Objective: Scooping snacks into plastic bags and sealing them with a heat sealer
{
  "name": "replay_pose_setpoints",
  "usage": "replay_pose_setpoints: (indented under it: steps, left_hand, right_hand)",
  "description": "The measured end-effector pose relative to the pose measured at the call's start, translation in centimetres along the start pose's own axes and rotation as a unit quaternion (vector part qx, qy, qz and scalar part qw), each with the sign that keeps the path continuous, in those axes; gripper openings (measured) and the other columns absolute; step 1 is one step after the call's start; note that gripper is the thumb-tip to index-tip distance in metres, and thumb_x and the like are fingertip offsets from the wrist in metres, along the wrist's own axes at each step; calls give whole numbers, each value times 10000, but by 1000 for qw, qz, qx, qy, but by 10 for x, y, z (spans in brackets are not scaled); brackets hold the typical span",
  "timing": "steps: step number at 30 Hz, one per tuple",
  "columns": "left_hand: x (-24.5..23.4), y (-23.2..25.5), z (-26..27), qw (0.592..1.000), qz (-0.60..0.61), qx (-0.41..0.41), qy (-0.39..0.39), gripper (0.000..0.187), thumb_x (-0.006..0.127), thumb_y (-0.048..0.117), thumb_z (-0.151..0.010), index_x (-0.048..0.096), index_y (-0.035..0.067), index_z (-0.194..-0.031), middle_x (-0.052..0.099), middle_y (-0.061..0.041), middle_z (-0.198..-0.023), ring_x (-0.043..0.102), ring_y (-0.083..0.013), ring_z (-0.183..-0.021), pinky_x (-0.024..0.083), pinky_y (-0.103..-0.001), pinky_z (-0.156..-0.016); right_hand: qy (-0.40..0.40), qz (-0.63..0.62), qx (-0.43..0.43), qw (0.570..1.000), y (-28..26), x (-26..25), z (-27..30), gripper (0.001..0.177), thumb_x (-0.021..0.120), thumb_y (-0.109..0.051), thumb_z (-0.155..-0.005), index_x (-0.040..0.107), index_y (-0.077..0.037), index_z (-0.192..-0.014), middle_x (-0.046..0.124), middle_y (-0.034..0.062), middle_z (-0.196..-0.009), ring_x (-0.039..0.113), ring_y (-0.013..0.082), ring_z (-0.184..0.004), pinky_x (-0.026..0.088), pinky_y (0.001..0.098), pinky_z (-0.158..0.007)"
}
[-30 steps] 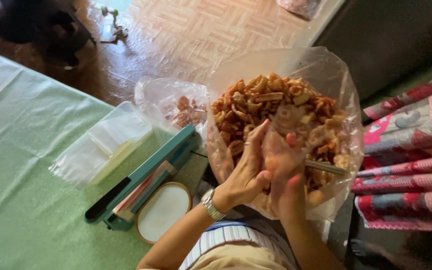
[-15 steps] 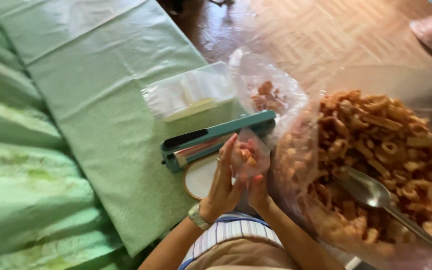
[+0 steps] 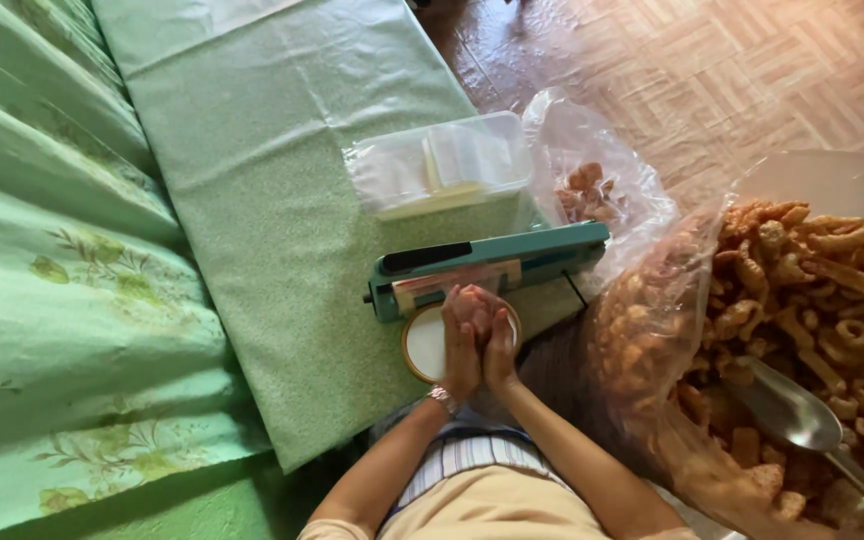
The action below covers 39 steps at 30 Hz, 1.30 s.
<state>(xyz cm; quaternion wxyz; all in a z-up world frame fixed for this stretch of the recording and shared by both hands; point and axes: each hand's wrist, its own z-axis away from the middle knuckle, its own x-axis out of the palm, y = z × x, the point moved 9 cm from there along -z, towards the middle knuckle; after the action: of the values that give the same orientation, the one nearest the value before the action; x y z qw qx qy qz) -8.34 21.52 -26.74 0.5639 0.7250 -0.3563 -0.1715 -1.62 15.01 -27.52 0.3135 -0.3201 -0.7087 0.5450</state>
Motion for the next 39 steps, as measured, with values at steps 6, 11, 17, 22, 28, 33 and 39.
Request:
replay_pose_setpoints:
  steps: [6,11,17,22,28,33,39]
  left_hand:
    - [-1,23,5,999,-31,5,-34,874,363,638,-908,225,-5,-1483,378,-251,-1450,387,-320,-1346,272,-438,-1125]
    - [-9,67,-7,994,-89,61,-15,623,290,452,-991,395,21,-1429,380,-181,-1467,327,-341,-1384,236,-447,-1131]
    - [-16,96,-25,990,-121,47,49,184,558,105,-941,645,88,-1102,632,-36,-916,605,-188,-883,470,-331,-877]
    - [-20,121,-31,987,-118,78,71,236,579,2,-931,643,-8,-1158,605,-101,-856,569,-187,-790,478,-313,-771]
    - [-23,128,-33,984,-148,83,61,104,711,87,-853,744,115,-947,625,-55,-858,614,-235,-796,488,-332,-767]
    - [-37,152,-34,975,-182,131,10,96,675,107,-896,674,57,-814,559,-99,-807,563,-299,-743,483,-364,-711]
    - [-33,185,-27,879,-382,278,-72,201,667,244,-898,615,109,-759,578,-55,-823,593,-283,-779,505,-378,-707]
  right_hand:
    - [67,21,35,997,63,-41,24,551,305,-448,-1029,616,-44,-1240,643,136,-1197,584,202,-1090,415,416,-1007]
    - [36,95,-120,987,-95,-4,-3,499,425,-413,-994,599,-14,-1236,595,153,-1239,550,264,-1169,387,390,-1012]
    - [43,155,-135,978,-99,-10,-13,360,662,-69,-885,603,7,-1232,630,69,-921,573,151,-800,453,271,-743]
    - [26,203,-156,966,-127,-13,-22,305,701,-3,-841,698,-19,-1146,614,45,-839,580,133,-721,488,253,-680]
    - [17,240,-195,951,-154,-13,-20,65,735,-94,-844,741,-85,-908,621,54,-867,549,196,-783,465,278,-733]
    - [76,381,-227,893,-189,-40,0,10,691,-140,-884,699,-135,-880,543,100,-1137,517,227,-964,457,289,-849]
    - [72,355,-141,922,-182,-45,1,58,719,-165,-877,685,-128,-906,496,79,-1152,501,197,-980,453,298,-895]
